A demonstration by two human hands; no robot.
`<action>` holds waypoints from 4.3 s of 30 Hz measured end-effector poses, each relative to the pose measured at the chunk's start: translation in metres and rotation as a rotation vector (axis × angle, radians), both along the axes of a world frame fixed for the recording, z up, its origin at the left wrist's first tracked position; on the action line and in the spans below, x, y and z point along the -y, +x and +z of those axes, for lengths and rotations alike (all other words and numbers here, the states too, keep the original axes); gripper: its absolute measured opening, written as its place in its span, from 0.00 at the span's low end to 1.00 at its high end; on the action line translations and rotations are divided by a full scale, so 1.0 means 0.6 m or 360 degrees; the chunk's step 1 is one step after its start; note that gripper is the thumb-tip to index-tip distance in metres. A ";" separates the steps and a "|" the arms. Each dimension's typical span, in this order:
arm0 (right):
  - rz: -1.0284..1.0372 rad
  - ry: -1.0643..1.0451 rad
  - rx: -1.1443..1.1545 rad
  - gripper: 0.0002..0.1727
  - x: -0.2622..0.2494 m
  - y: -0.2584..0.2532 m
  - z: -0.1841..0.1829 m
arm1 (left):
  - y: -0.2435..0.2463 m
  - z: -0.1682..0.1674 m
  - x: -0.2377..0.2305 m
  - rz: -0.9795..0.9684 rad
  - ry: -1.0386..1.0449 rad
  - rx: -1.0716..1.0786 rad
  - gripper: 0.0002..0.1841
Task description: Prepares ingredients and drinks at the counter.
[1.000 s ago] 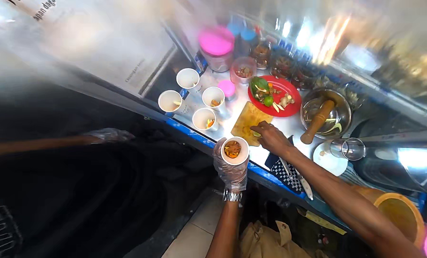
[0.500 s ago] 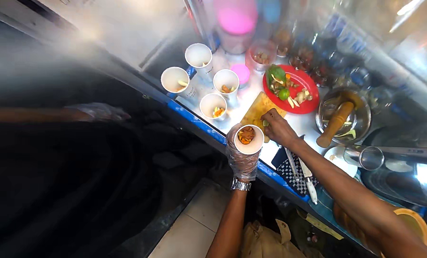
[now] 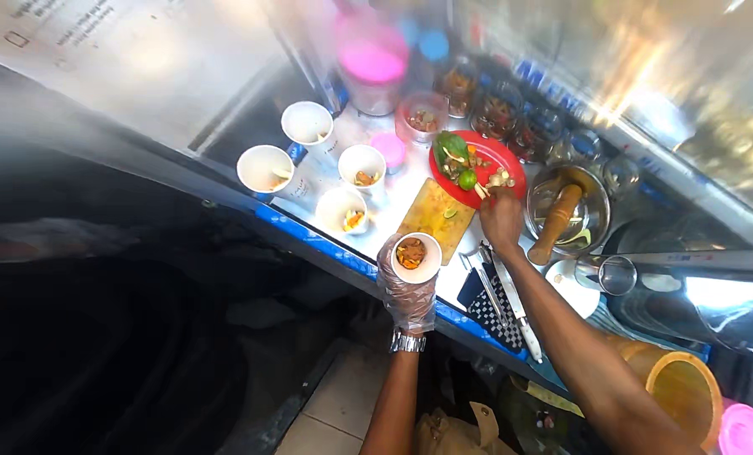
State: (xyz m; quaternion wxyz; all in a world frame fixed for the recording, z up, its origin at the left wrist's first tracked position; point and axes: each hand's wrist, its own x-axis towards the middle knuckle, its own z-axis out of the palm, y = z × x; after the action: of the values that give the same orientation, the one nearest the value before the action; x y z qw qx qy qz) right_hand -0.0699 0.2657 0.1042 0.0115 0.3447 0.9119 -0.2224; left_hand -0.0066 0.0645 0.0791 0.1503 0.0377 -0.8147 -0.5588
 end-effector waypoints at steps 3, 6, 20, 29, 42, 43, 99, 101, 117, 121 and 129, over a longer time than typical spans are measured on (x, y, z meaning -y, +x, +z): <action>-0.0070 0.0008 0.0213 0.19 -0.009 -0.024 -0.022 | -0.003 -0.005 -0.005 -0.0047 0.0050 -0.0065 0.49; -0.0074 0.0052 0.0291 0.19 -0.013 -0.037 -0.039 | -0.002 -0.002 -0.008 -0.0052 0.0043 -0.0043 0.48; -0.0270 -0.0011 0.0172 0.18 -0.011 0.000 -0.033 | -0.022 -0.005 -0.021 0.0062 -0.0125 0.0073 0.49; 0.0057 -0.0126 -0.0244 0.26 0.025 0.055 -0.021 | -0.052 -0.031 0.000 -0.0062 -0.0152 0.0041 0.53; 0.1256 -0.0062 0.0148 0.22 0.023 -0.001 -0.046 | -0.025 -0.024 -0.009 -0.0019 -0.0114 0.0054 0.47; 0.1254 -0.0067 0.0095 0.22 0.022 0.003 -0.047 | -0.029 -0.024 -0.011 -0.0006 -0.0085 0.0021 0.47; 0.1823 0.0284 -0.0354 0.15 0.063 0.060 0.102 | -0.022 -0.014 -0.047 -0.0215 -0.0221 0.0095 0.43; 0.1804 0.0273 -0.0372 0.14 0.064 0.060 0.101 | -0.021 -0.014 -0.046 -0.0227 -0.0215 0.0090 0.43; 0.1808 0.0358 -0.0483 0.13 0.059 0.057 0.090 | -0.015 0.060 -0.049 -0.0350 -0.0186 0.0210 0.30; 0.1795 0.0382 -0.0494 0.13 0.058 0.057 0.087 | -0.019 0.019 -0.050 -0.0309 -0.0197 0.0143 0.37; 0.1812 0.0468 -0.0491 0.13 0.055 0.056 0.083 | -0.017 0.004 -0.054 -0.0264 -0.0191 0.0081 0.42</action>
State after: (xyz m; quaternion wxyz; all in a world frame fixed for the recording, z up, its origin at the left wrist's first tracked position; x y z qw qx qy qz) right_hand -0.0366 0.2327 0.1542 -0.0514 -0.2355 0.9653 -0.1003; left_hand -0.0165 0.0966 0.0814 0.0849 -0.0248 -0.8506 -0.5183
